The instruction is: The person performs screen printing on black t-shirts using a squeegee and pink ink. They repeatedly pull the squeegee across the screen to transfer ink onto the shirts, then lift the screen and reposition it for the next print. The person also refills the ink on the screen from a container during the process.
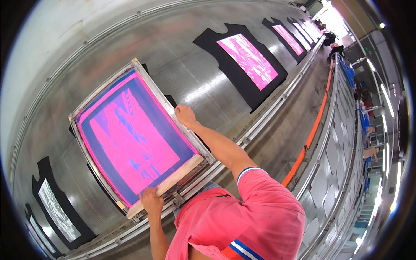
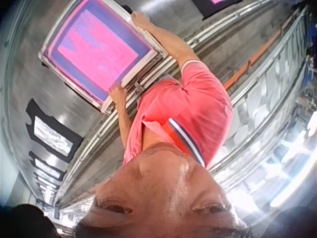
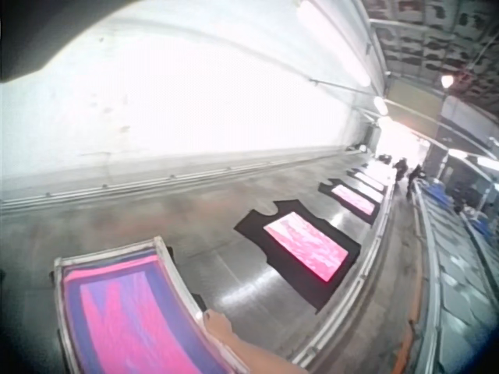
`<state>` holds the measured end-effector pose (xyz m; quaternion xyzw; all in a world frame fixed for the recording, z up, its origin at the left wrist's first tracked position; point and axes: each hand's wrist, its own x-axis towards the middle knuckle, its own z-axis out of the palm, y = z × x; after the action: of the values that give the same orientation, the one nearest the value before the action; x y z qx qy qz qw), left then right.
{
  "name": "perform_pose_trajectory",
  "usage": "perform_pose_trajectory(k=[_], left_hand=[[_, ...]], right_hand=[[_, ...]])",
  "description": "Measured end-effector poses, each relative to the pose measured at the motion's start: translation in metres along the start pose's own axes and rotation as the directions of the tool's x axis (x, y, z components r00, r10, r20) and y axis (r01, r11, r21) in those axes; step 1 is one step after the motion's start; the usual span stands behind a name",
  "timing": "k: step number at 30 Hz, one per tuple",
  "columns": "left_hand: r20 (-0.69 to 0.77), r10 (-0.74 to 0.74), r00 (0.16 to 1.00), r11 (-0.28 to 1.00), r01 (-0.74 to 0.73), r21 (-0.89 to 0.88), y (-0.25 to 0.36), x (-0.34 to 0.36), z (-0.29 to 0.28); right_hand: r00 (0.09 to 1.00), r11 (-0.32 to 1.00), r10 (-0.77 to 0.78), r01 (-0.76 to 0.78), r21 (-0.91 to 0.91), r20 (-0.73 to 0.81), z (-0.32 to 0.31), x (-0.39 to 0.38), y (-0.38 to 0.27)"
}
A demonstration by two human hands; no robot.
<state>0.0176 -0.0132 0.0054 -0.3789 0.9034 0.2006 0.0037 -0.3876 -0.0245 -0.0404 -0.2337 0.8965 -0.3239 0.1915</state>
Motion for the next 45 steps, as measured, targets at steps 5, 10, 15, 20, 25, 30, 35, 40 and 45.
perform_pose_trajectory(k=[5, 10, 15, 20, 25, 30, 35, 40, 45], left_hand=[[0.053, 0.030, 0.998, 1.000, -0.030, 0.001, 0.005, 0.004, -0.009], [-0.098, 0.075, 0.992, 0.997, -0.072, 0.037, -0.001, -0.033, 0.009], [0.027, 0.001, 1.000, 0.998, 0.000, -0.066, 0.006, -0.014, -0.009], [0.537, -0.206, 0.818, 0.972, 0.233, 0.017, -0.020, 0.086, -0.020], [0.824, 0.001, 0.567, 0.997, 0.061, -0.043, -0.062, 0.158, -0.021], [0.786, 0.195, 0.587, 0.981, -0.130, -0.146, -0.101, 0.245, -0.074], [0.593, 0.224, 0.773, 0.930, -0.352, 0.109, -0.157, 0.390, -0.102], [-0.064, 0.005, 0.998, 0.994, 0.002, 0.113, -0.141, 0.460, -0.150], [-0.139, 0.015, 0.990, 0.993, 0.001, 0.119, -0.127, 0.482, -0.146]], right_hand=[[0.850, 0.794, -0.517, 0.433, -0.427, -0.100, 0.020, 0.033, 0.055], [0.983, 0.979, -0.184, 0.184, -0.085, 0.008, 0.004, 0.009, 0.016], [0.986, 0.984, -0.160, 0.157, -0.079, -0.035, -0.001, 0.007, 0.012], [0.981, 0.977, -0.195, 0.192, -0.092, -0.019, -0.002, 0.008, 0.009], [0.980, 0.977, -0.199, 0.197, -0.076, -0.013, -0.009, 0.005, 0.007], [0.983, 0.979, -0.184, 0.182, -0.093, -0.014, -0.013, 0.000, 0.002], [0.987, 0.984, -0.162, 0.160, -0.072, -0.015, -0.016, -0.006, -0.003], [0.999, 0.999, -0.016, 0.014, -0.046, -0.042, -0.024, -0.020, -0.027], [0.997, 0.998, -0.049, 0.046, -0.048, -0.067, -0.025, -0.018, -0.011]])
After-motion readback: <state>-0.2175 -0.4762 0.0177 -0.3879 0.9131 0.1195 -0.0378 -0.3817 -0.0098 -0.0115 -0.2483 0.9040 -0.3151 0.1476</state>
